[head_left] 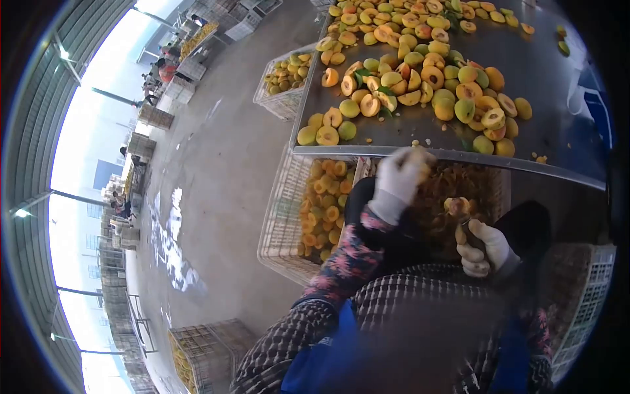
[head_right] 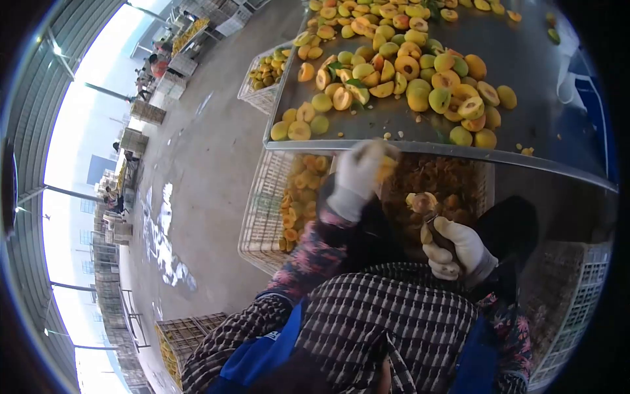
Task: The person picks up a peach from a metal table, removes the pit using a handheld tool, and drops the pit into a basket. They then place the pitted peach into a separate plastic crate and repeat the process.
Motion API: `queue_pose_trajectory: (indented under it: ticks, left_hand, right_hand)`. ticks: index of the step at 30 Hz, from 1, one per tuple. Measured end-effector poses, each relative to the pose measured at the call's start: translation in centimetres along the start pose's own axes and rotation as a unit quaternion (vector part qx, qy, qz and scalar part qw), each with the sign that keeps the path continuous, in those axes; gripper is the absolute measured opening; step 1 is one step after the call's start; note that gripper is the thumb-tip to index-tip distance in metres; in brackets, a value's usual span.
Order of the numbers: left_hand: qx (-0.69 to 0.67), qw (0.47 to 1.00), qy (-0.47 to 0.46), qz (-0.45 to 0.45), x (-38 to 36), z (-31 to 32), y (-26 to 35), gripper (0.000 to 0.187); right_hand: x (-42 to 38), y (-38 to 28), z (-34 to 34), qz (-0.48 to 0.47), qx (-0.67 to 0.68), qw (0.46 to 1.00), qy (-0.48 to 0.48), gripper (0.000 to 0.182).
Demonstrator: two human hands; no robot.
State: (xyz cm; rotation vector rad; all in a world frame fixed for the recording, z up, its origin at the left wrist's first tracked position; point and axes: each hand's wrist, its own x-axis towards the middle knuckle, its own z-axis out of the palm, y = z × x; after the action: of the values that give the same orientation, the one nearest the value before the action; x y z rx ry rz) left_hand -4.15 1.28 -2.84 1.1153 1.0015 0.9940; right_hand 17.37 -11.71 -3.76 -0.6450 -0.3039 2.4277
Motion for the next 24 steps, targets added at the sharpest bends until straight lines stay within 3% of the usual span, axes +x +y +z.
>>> queue_pose_trajectory:
  ticks: [1, 2, 3, 4, 6, 7, 9, 10, 12, 15, 18, 19, 21, 23, 24]
  left_hand:
    - [0.15, 0.981, 0.096, 0.072, -0.5, -0.9, 2.3, 0.021]
    - [0.14, 0.978, 0.106, 0.109, 0.0, -3.6, 2.0, 0.021]
    - [0.313, 0.922, 0.158, 0.165, 0.0, -6.0, 3.1, 0.025]
    - [0.439, 0.852, 0.235, 0.165, 0.5, -8.9, 2.7, 0.028]
    - [0.512, 0.823, 0.232, 0.088, 1.6, -13.6, 3.4, 0.026]
    - [0.616, 0.754, 0.225, 0.038, 1.7, -12.9, 5.7, 0.029]
    - [0.605, 0.757, 0.171, 0.177, 5.1, -13.9, 4.9, 0.032]
    - [0.596, 0.75, 0.146, 0.245, 7.0, -14.2, 4.7, 0.034]
    - [0.592, 0.765, 0.086, 0.239, 10.3, -12.6, 4.7, 0.039]
    - [0.648, 0.725, 0.008, 0.233, 16.9, -12.7, 1.9, 0.047]
    - [0.715, 0.697, -0.022, 0.045, 17.6, -10.6, 2.7, 0.044]
    - [0.705, 0.707, 0.012, 0.051, 17.5, -10.2, 2.8, 0.044]
    - [0.729, 0.684, -0.013, -0.007, 16.7, -9.2, 4.3, 0.045]
    - [0.743, 0.666, -0.041, -0.058, 16.3, -9.3, 4.9, 0.048]
    - [0.72, 0.692, -0.034, -0.039, 15.8, -9.8, 4.6, 0.051]
  right_hand:
    - [-0.4, -0.1, 0.2, -0.003, -0.055, 0.997, 0.049, 0.032]
    - [-0.7, -0.5, 0.4, -0.008, -0.111, 0.989, 0.097, 0.029]
    - [-0.7, -0.7, 1.1, 0.014, -0.184, 0.963, 0.198, 0.024]
    - [-0.1, -0.2, -0.3, 0.001, -0.336, 0.914, 0.226, 0.017]
    - [0.2, 1.0, -2.8, -0.078, -0.539, 0.8, 0.253, 0.032]
    - [0.4, 1.0, -3.2, -0.093, -0.595, 0.758, 0.252, 0.039]
    - [0.6, 1.0, -3.9, -0.122, -0.697, 0.657, 0.259, 0.053]
    - [0.5, 0.2, -2.4, -0.118, -0.697, 0.659, 0.258, 0.056]
    - [0.8, -0.3, -2.2, -0.133, -0.701, 0.654, 0.253, 0.058]
    - [0.8, -0.4, -2.0, -0.147, -0.705, 0.646, 0.254, 0.059]
    - [0.4, -0.1, -2.0, -0.142, -0.713, 0.637, 0.257, 0.06]
    - [0.3, 0.2, -2.2, -0.143, -0.708, 0.64, 0.263, 0.059]
    - [0.1, 0.8, -3.1, -0.173, -0.703, 0.639, 0.26, 0.055]
    - [0.0, 0.9, -3.2, -0.131, -0.693, 0.653, 0.277, 0.054]
    - [0.2, 0.9, -3.0, -0.11, -0.686, 0.661, 0.284, 0.054]
